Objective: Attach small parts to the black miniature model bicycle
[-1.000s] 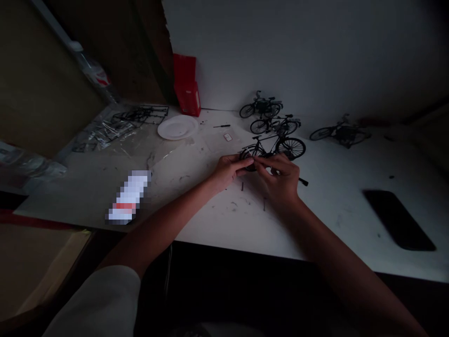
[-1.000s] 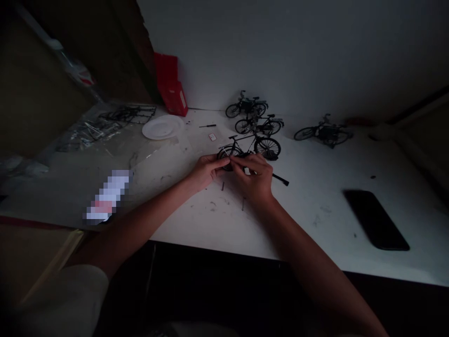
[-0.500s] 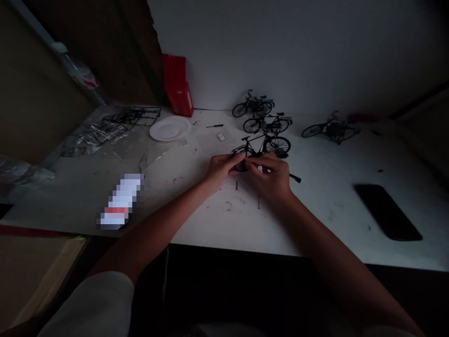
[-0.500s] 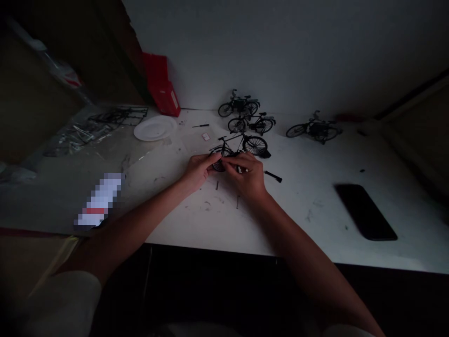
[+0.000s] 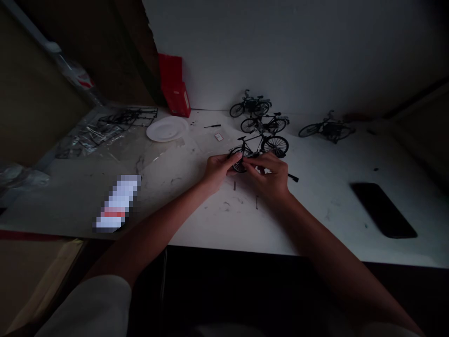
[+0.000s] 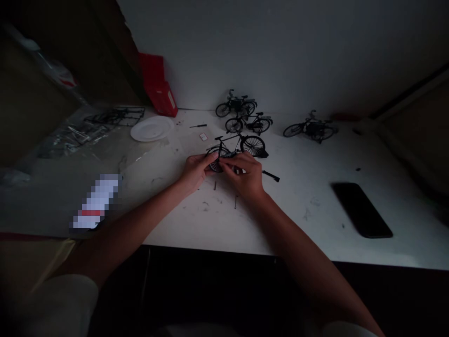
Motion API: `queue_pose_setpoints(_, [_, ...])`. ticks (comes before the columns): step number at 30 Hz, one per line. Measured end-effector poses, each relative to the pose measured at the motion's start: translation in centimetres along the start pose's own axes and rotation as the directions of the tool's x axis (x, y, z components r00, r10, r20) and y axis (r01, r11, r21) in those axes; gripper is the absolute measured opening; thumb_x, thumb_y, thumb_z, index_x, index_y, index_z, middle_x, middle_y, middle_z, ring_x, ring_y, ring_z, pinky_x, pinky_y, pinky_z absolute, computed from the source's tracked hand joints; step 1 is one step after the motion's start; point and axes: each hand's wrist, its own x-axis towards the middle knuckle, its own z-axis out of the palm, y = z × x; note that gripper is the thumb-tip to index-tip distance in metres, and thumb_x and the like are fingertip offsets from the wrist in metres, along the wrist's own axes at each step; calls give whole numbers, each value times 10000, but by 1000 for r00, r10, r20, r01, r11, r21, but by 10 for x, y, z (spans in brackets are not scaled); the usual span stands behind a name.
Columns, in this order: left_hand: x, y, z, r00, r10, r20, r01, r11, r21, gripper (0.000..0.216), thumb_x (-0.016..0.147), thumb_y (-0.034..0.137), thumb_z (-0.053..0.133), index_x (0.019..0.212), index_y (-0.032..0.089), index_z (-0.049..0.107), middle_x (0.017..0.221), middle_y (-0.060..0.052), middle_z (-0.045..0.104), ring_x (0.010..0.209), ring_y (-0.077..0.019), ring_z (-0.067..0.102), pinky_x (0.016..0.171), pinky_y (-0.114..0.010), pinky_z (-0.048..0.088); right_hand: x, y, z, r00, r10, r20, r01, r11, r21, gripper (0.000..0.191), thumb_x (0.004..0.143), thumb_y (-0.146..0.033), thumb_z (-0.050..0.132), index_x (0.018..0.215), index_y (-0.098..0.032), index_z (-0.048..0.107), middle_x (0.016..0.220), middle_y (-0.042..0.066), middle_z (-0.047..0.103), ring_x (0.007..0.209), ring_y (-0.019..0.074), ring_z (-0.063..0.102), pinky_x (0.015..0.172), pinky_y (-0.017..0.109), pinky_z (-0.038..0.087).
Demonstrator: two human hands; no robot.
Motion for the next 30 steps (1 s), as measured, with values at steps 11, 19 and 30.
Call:
queue_pose_setpoints(11, [0,-2,-2,1000,3,24,-3,1000,13,470,651,480,1022,878,120,825,881,-74,806,820,-169,751,855,-334,618,2,0,-5,996,-46,70,52,995,-82,189,1010,-396,751,1048,-296,906,743,48,736,703,192,607,667,363,523])
queue_pose_setpoints(19, [2,-9,-4,998,57,-14,-56,997,54,507,658,539,1007,892,124,833,878,-67,808,786,-155,754,797,-311,638,1,1,-3,996,-32,81,39,996,-80,198,1005,-402,762,1102,-298,900,746,44,717,701,191,586,646,357,500])
queue_pose_setpoints(30, [-1,-3,0,1000,23,3,-23,1000,21,472,651,503,1019,857,130,817,828,-49,786,757,-141,730,781,-296,634,1,6,-3,998,1,61,3,998,-61,152,974,-363,788,1041,-293,904,756,37,743,656,176,580,653,372,505])
